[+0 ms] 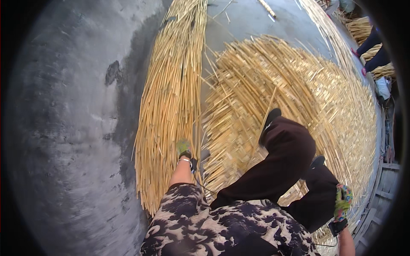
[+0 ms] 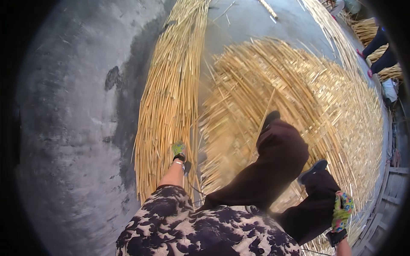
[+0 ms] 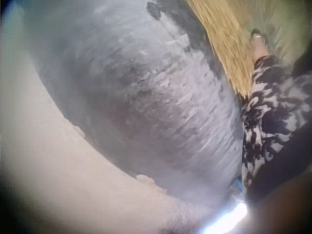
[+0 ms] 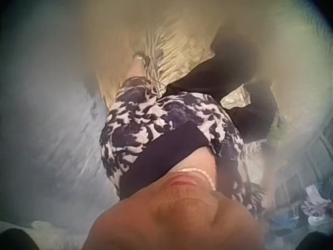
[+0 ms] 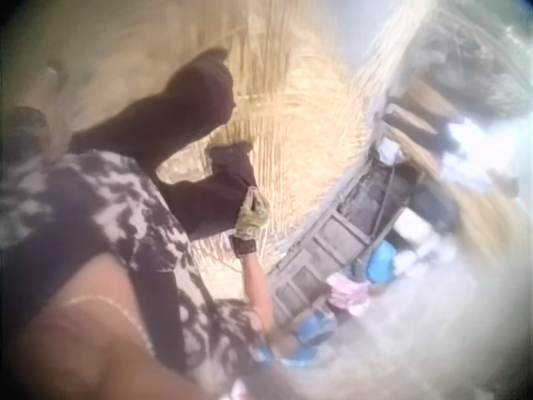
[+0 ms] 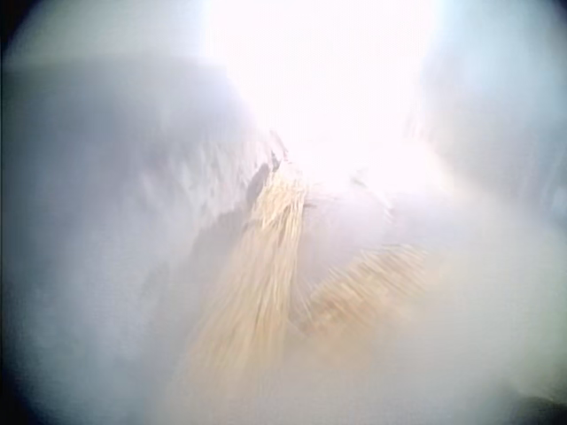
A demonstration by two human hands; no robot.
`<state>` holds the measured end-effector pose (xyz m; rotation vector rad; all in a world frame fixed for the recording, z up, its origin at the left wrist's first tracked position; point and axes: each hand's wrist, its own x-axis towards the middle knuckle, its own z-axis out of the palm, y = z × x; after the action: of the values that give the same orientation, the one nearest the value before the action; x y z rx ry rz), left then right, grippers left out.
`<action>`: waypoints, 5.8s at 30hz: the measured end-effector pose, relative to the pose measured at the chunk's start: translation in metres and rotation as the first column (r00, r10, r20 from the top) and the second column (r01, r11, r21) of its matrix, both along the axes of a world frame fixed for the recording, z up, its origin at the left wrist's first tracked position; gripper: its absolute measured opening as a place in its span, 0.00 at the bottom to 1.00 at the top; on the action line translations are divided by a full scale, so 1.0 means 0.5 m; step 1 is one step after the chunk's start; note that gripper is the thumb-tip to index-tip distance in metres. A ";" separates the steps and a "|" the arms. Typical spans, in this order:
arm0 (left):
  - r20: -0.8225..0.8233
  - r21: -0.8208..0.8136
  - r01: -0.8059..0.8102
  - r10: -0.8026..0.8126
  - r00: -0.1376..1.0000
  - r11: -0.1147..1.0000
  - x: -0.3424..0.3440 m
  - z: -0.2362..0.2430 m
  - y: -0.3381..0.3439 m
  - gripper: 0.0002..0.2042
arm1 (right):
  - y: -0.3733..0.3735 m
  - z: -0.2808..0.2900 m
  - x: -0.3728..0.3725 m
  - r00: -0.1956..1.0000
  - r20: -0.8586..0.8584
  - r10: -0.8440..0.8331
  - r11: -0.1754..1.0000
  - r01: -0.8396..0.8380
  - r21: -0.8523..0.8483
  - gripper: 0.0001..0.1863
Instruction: Weaving a large bamboo mat on the floor by interlacing thin bamboo strips.
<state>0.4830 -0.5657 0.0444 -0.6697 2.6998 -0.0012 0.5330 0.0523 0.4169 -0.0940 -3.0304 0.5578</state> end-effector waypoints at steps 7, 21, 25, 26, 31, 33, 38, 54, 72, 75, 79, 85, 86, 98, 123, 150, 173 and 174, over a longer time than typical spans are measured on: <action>0.316 -0.167 -0.135 0.183 0.931 0.977 0.005 -0.043 -0.002 0.21 | 0.031 -0.006 0.003 1.000 -0.007 -0.027 0.998 0.027 -0.048 0.07; 0.350 0.049 -0.148 0.122 0.929 0.988 0.033 -0.044 -0.169 0.15 | -0.031 -0.022 -0.042 0.997 0.081 -0.017 0.998 0.022 -0.062 0.05; 0.322 0.053 0.102 -0.114 0.940 0.993 -0.032 0.037 -0.056 0.16 | 0.003 -0.015 -0.019 1.000 -0.002 -0.018 1.000 0.018 0.026 0.05; 0.329 0.036 0.098 -0.105 0.938 0.994 -0.032 0.051 -0.047 0.17 | 0.013 -0.021 -0.017 1.000 -0.006 -0.027 0.999 0.027 0.020 0.04; -0.088 -0.105 -0.360 0.352 0.932 0.927 0.044 0.042 -0.117 0.26 | 0.011 -0.018 -0.023 1.000 0.021 -0.017 0.999 0.016 0.030 0.04; -0.205 -0.124 -0.507 0.478 0.854 0.853 0.046 0.046 -0.161 0.29 | 0.021 -0.023 -0.013 0.999 -0.018 -0.045 0.999 0.045 -0.011 0.04; 0.075 -0.054 -0.478 0.481 0.874 0.877 0.013 0.071 -0.214 0.28 | 0.007 -0.017 -0.003 0.993 0.004 -0.116 0.993 0.116 -0.032 0.04; 0.116 -0.089 -0.334 0.343 0.932 0.938 -0.008 0.081 -0.245 0.24 | 0.040 -0.031 0.016 0.990 -0.024 -0.141 0.988 0.139 -0.066 0.03; -0.501 -0.424 0.009 -0.243 0.830 0.906 0.025 0.010 -0.250 0.15 | 0.009 -0.037 -0.029 0.995 -0.102 0.022 1.000 -0.020 0.019 0.03; -0.331 0.190 0.101 -0.034 0.943 0.977 -0.114 0.184 -0.051 0.09 | 0.011 -0.010 0.003 0.990 -0.141 0.002 0.995 0.013 0.103 0.03; -0.153 0.987 0.161 0.437 0.886 0.020 -0.141 0.541 0.190 0.05 | -0.067 0.035 -0.036 1.000 0.016 -0.012 1.000 0.012 -0.014 0.04; -0.565 0.821 0.406 -0.472 0.677 -0.400 -0.017 0.841 0.459 0.24 | -0.268 0.070 -0.107 0.875 0.189 0.446 0.184 0.117 -0.976 0.33; -0.340 0.893 0.067 -0.569 0.749 -0.446 0.012 0.820 0.482 0.24 | -0.322 0.115 -0.118 0.785 0.413 0.461 -0.058 0.491 -0.869 0.35; -0.734 0.151 0.951 -0.676 -0.075 -0.269 -0.102 0.844 0.582 0.18 | -0.067 0.070 0.059 0.916 0.138 -0.376 -0.436 -0.044 -0.899 0.11; -0.746 -0.434 0.900 -0.575 -0.337 0.034 -0.380 0.738 1.043 0.03 | 0.098 0.035 -0.250 0.987 -0.122 -0.101 0.683 -0.021 -0.730 0.11; -0.296 0.781 0.267 0.043 0.954 -0.564 -0.399 0.731 1.002 0.09 | 0.114 -0.072 -0.325 0.978 -0.045 -0.204 0.556 0.078 -0.828 0.09; -0.364 0.838 0.245 -0.166 0.916 -0.487 -0.391 0.715 1.023 0.10 | 0.099 -0.066 -0.327 0.961 -0.088 -0.261 0.469 0.046 -0.882 0.09; -0.364 0.837 0.243 -0.168 0.916 -0.490 -0.391 0.714 1.027 0.10 | 0.108 -0.077 -0.329 0.967 -0.057 -0.249 0.398 0.048 -0.916 0.09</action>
<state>0.2878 -0.0521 0.4013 0.6068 1.4417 2.0763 0.3682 0.1061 0.3785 -0.3295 -2.0889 1.9993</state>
